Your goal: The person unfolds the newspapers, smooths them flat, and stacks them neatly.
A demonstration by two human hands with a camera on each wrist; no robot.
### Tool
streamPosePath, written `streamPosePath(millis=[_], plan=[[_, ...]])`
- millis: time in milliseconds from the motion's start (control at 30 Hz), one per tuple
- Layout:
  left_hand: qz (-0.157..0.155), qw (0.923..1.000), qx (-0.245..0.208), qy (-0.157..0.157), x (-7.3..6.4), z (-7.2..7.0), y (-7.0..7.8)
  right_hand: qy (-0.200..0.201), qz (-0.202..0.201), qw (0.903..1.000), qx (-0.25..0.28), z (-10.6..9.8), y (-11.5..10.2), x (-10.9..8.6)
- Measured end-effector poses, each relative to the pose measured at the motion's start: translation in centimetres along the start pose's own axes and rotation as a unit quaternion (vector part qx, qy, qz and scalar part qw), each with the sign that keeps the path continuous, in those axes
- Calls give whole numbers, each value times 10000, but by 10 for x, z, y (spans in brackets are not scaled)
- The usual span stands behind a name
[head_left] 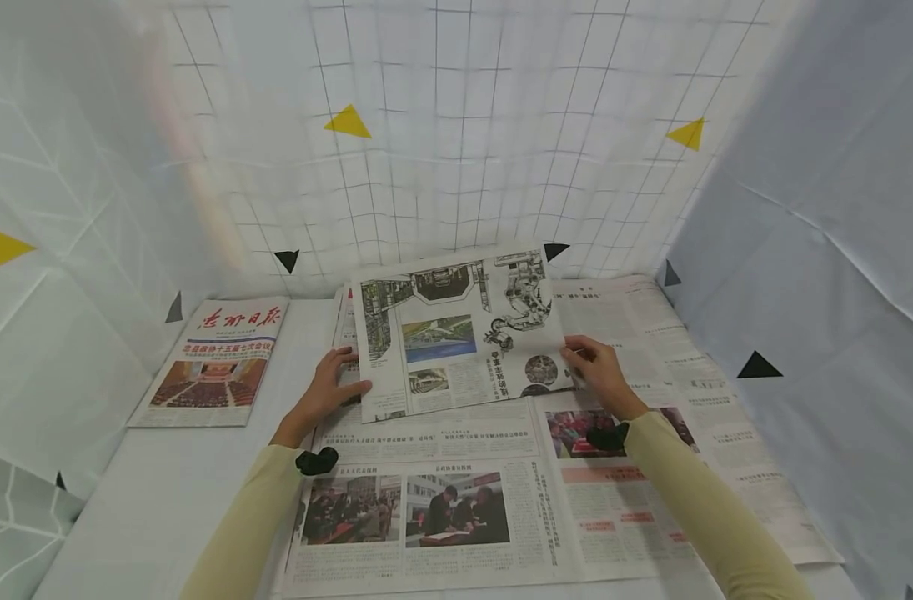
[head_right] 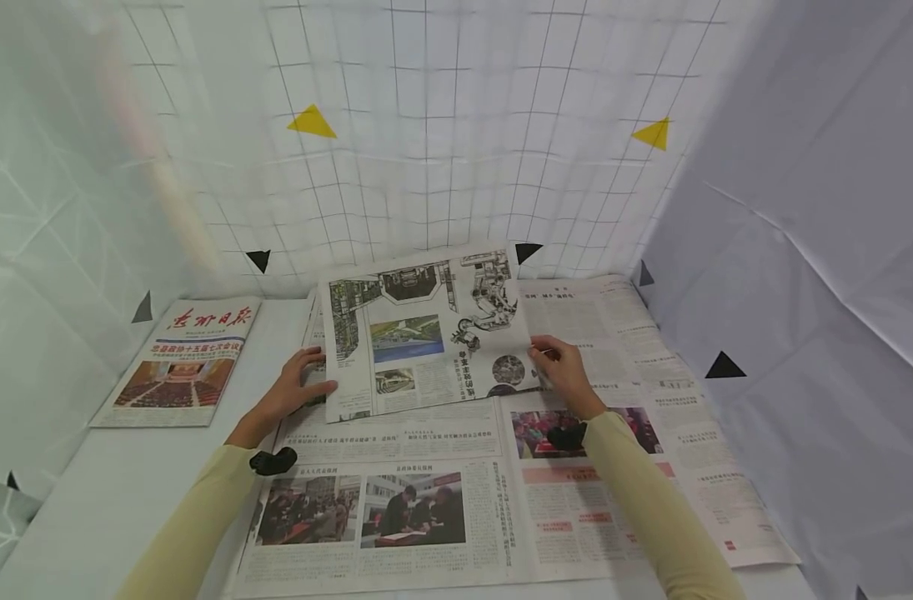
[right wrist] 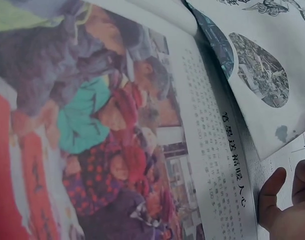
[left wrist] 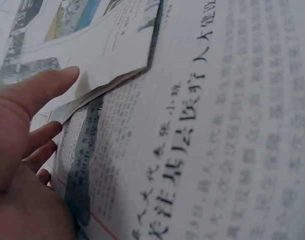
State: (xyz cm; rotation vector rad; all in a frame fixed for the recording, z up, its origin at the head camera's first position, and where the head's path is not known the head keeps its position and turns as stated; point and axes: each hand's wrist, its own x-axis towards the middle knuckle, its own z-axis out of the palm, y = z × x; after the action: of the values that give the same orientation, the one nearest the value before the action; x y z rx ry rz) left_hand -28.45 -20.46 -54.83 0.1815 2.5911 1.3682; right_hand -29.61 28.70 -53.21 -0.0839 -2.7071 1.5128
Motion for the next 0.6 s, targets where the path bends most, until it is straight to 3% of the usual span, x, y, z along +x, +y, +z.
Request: streamPosePath(millis=[333, 433, 533, 600], plan=[[132, 9999, -23, -103, 0, 0, -3, 311, 234, 9957, 840, -2, 3, -3], [724, 9973, 96, 92, 1, 1, -5, 298, 134, 9945, 991, -3, 3, -5], [1609, 9855, 378, 382, 1, 3, -9, 195, 44, 9945, 1027, -5, 4, -7], [1799, 9819, 379, 452, -1, 4, -10, 76, -73, 9928, 1195, -7, 5, -10]])
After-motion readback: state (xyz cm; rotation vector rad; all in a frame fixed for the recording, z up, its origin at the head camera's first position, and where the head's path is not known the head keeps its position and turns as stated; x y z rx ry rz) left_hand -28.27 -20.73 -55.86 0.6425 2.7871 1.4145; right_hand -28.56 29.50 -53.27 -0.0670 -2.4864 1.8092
